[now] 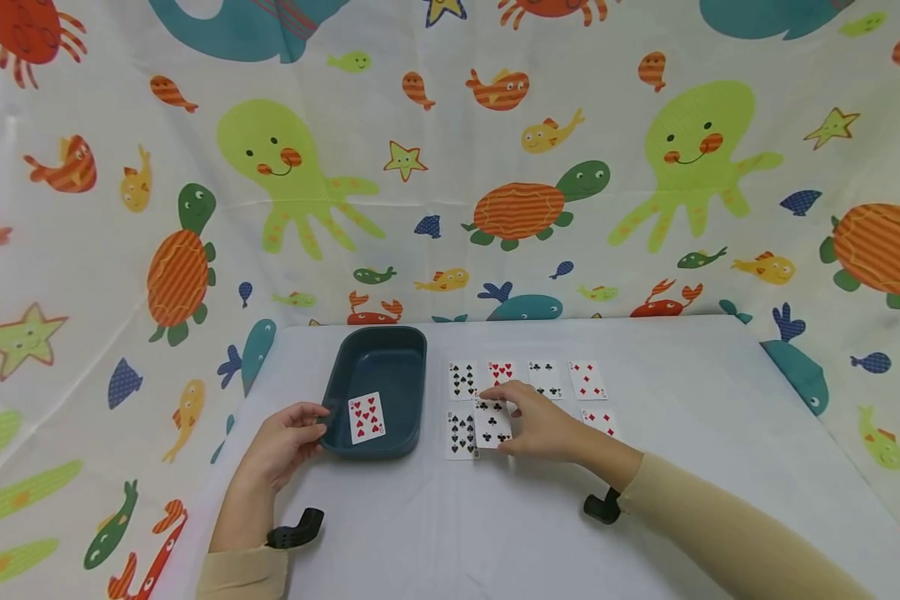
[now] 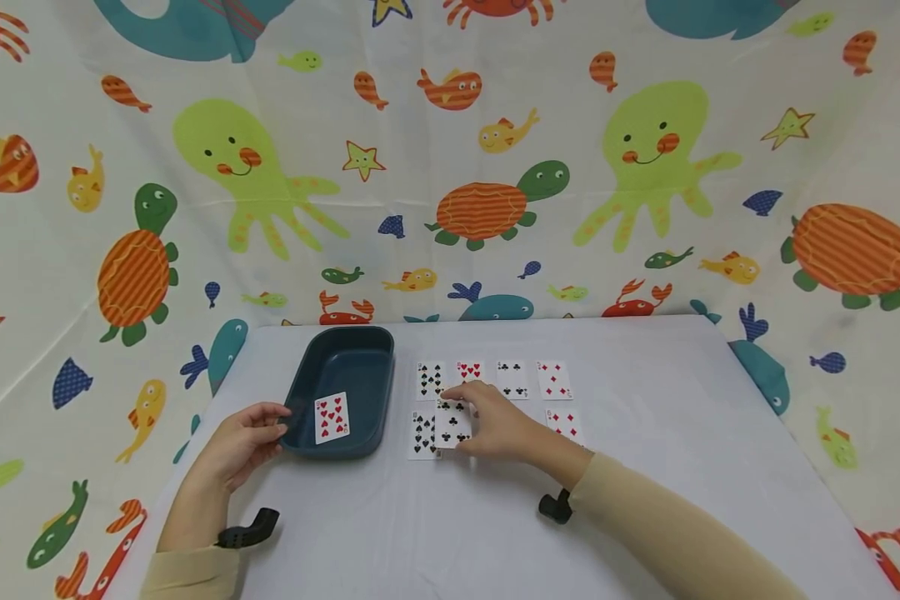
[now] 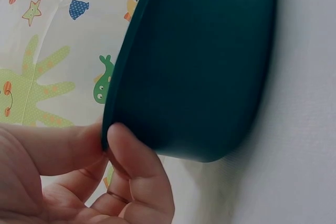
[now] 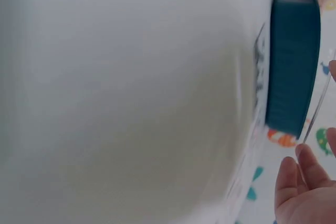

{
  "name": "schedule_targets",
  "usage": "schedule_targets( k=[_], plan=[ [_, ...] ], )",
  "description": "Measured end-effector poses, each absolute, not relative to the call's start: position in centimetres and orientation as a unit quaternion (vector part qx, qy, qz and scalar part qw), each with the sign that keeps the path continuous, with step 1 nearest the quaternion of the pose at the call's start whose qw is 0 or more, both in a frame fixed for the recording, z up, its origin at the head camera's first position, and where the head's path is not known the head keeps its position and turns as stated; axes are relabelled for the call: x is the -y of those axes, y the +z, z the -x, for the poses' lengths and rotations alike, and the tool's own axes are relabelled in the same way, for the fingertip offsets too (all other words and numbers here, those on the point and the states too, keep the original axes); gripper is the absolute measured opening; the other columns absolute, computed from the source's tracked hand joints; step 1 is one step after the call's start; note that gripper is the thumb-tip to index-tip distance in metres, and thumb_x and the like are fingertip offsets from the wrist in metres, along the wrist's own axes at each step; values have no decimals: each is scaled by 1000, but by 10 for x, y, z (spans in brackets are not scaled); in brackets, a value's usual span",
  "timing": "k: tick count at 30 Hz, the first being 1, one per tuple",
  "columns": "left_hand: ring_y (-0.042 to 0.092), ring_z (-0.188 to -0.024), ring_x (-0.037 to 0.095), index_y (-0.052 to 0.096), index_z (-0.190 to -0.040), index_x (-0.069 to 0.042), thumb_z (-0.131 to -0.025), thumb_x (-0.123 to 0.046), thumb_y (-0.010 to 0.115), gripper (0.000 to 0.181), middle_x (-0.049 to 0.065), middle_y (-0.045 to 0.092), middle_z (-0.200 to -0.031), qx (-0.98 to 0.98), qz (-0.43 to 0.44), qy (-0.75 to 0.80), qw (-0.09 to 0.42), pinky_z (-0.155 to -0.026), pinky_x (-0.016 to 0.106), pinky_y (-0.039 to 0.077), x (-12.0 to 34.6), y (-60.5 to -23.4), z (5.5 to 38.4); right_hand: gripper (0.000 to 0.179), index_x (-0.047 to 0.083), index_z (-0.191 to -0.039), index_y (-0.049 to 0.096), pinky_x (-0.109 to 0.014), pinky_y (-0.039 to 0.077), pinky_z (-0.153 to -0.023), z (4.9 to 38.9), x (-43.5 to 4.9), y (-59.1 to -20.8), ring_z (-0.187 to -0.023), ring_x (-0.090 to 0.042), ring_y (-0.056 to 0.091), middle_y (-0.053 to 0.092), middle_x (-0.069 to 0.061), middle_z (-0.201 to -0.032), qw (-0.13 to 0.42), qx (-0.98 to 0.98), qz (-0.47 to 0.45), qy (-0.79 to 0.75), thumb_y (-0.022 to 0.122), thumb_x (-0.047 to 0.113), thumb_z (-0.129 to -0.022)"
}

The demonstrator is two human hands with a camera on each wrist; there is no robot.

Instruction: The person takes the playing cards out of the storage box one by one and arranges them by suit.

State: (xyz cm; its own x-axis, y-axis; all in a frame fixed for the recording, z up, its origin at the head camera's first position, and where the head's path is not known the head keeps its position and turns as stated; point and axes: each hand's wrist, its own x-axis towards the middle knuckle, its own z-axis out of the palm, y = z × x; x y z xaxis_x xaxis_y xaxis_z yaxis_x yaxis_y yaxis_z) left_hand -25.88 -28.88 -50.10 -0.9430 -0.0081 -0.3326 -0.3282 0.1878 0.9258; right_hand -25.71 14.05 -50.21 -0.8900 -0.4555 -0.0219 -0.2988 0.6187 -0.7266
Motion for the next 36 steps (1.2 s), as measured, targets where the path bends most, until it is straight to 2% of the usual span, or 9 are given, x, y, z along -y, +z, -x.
schedule_targets(
  k=[6,12,17,27,36],
  plan=[
    [60,-83,17,61,-138,3,-106,-6,61,33,0,56,-93,-761,110,627,126,-78,25,60,289,-501,258,77,26,-150,57,-44,56,-108,249,-172,-510,-135,-22,58,56,6,-153,101,-906,186,-367,91,13,-82],
    [59,-83,17,62,-138,1,-106,-7,61,32,0,56,-94,-760,115,626,128,-77,24,59,290,-503,257,77,23,-150,57,-55,51,-115,244,-201,-515,-138,-28,57,58,0,-153,94,-923,178,-328,90,14,-82],
    [60,-83,17,62,-138,1,-106,-7,61,33,0,56,-95,-761,113,627,126,-77,24,59,290,-503,258,78,23,-151,57,-56,46,-120,245,-216,-521,-145,-30,51,59,-1,-153,84,-939,175,-286,90,15,-81],
    [60,-84,17,62,-137,1,-106,-7,61,32,0,56,-94,-758,109,630,127,-78,25,59,291,-505,260,77,19,-148,60,-57,46,-118,245,-224,-523,-141,-31,50,62,-4,-149,77,-948,187,-248,92,11,-78],
    [60,-84,17,62,-137,2,-106,-7,62,32,0,57,-94,-759,109,629,124,-77,24,59,290,-506,260,78,17,-148,60,-63,42,-119,244,-224,-522,-143,-37,49,61,-8,-151,65,-953,197,-223,90,13,-77]
  ],
)
